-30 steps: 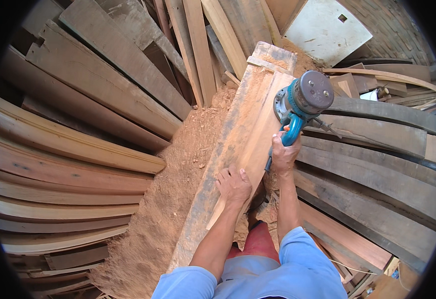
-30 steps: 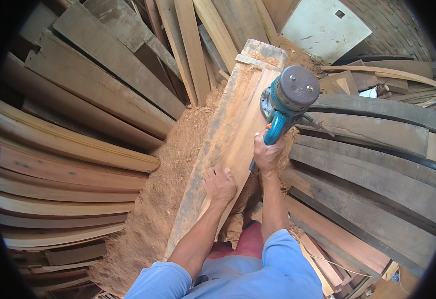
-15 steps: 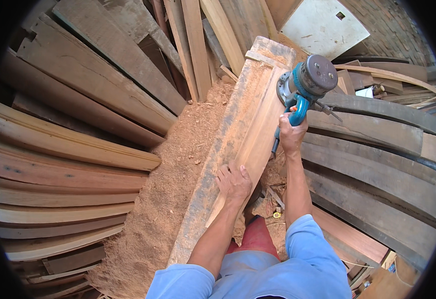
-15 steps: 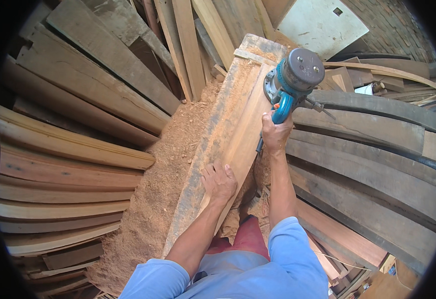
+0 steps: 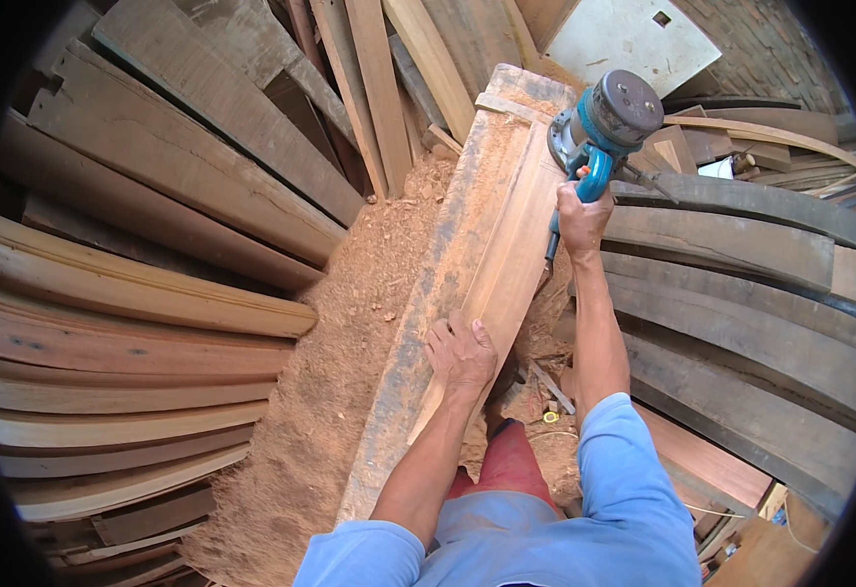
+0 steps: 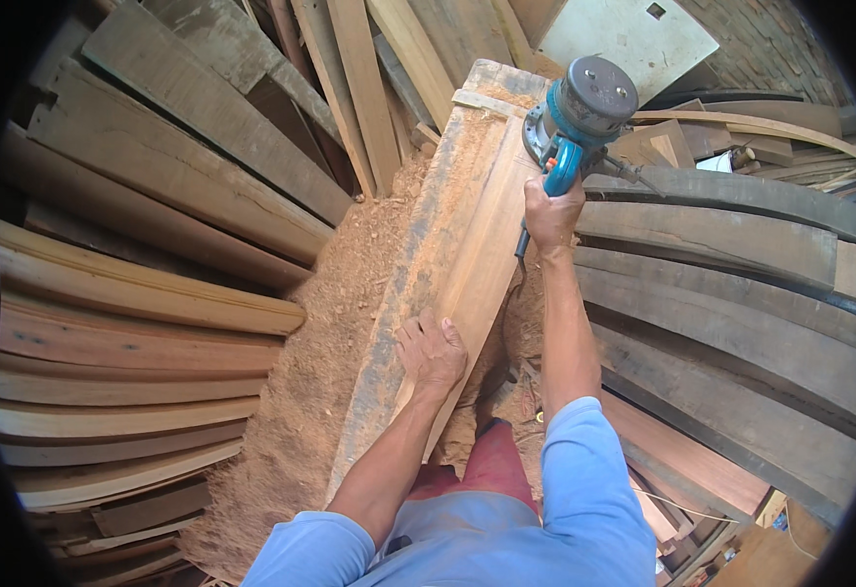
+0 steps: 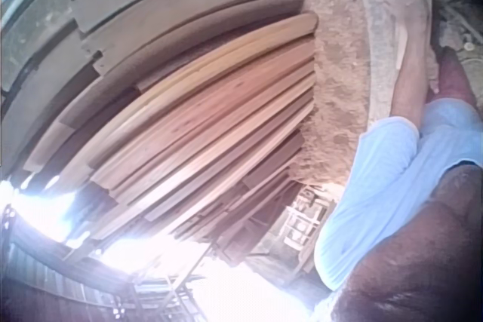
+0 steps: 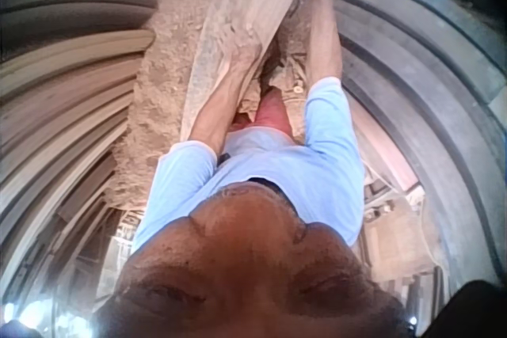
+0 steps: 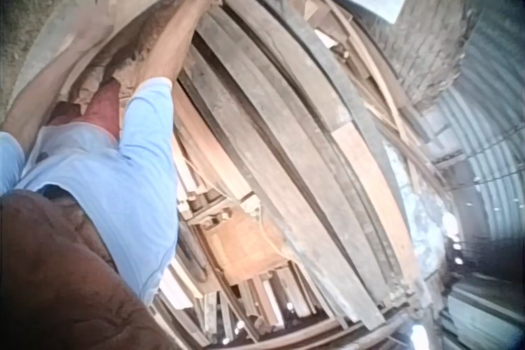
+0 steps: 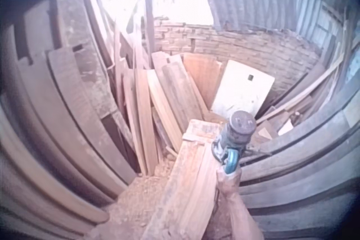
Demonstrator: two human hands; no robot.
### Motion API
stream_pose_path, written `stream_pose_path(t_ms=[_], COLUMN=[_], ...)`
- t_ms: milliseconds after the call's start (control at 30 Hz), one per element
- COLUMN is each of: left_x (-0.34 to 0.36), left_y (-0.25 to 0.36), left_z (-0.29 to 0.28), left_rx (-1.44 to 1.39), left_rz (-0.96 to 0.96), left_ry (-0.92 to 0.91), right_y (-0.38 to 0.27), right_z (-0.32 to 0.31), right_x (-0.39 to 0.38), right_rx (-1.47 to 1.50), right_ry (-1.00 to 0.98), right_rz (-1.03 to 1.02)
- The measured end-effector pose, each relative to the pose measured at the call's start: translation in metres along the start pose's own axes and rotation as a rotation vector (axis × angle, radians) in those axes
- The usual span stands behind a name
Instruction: The person uses a handheld electric router to shape the edges of wooden planks. They guide the tool along the length of each plank, flip the plank to work on the opposite edge, and then stack the finished pieces.
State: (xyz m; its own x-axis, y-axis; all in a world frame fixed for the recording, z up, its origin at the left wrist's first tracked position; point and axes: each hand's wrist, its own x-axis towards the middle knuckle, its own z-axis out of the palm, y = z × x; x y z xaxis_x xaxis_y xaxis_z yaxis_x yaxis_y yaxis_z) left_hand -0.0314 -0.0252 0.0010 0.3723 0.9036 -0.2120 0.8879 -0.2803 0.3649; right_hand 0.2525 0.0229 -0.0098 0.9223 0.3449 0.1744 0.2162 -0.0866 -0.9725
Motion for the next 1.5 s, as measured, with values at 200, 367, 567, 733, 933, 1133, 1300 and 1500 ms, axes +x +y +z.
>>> stream_pose_path(t_ms=[200,367,567,733,933,1133,1300,1500], left_x=[-0.001,-0.001,0.0,0.0,-0.002,-0.002,-0.002,-0.002], left_y=[0.0,-0.001,-0.004,-0.003,-0.003,-0.003,-0.003,-0.005], left_z=[0.001,0.006,0.012,0.007,0.005,0.003,0.004,0.007], left_rx=[-0.002,0.044,0.042,-0.001,0.015,0.005,0.006,0.007], left_rz=[0.015,-0.001,-0.006,0.019,0.032,0.038,0.057,0.07], left_ry=[0.026,0.03,0.055,0.078,0.096,0.064,0.062,0.08], right_y=[-0.007,-0.044,-0.076,-0.073,-0.075,-0.075,-0.07,-0.062], right_z=[-0.002,-0.013,-0.03,-0.031,-0.025,-0.019,-0.015,-0.015], right_x=[0.002,-0.056,-0.153,-0.212,-0.184,-0.167,-0.148,-0.131], right_rx=[-0.045,-0.148,-0.134,-0.072,-0.088,-0.042,-0.058,-0.048], right_ry=[0.035,0.008,-0.025,-0.053,-0.062,-0.033,-0.017,-0.044], right_rz=[-0.062,-0.028,0.07,0.078,0.112,0.095,0.044,0.072])
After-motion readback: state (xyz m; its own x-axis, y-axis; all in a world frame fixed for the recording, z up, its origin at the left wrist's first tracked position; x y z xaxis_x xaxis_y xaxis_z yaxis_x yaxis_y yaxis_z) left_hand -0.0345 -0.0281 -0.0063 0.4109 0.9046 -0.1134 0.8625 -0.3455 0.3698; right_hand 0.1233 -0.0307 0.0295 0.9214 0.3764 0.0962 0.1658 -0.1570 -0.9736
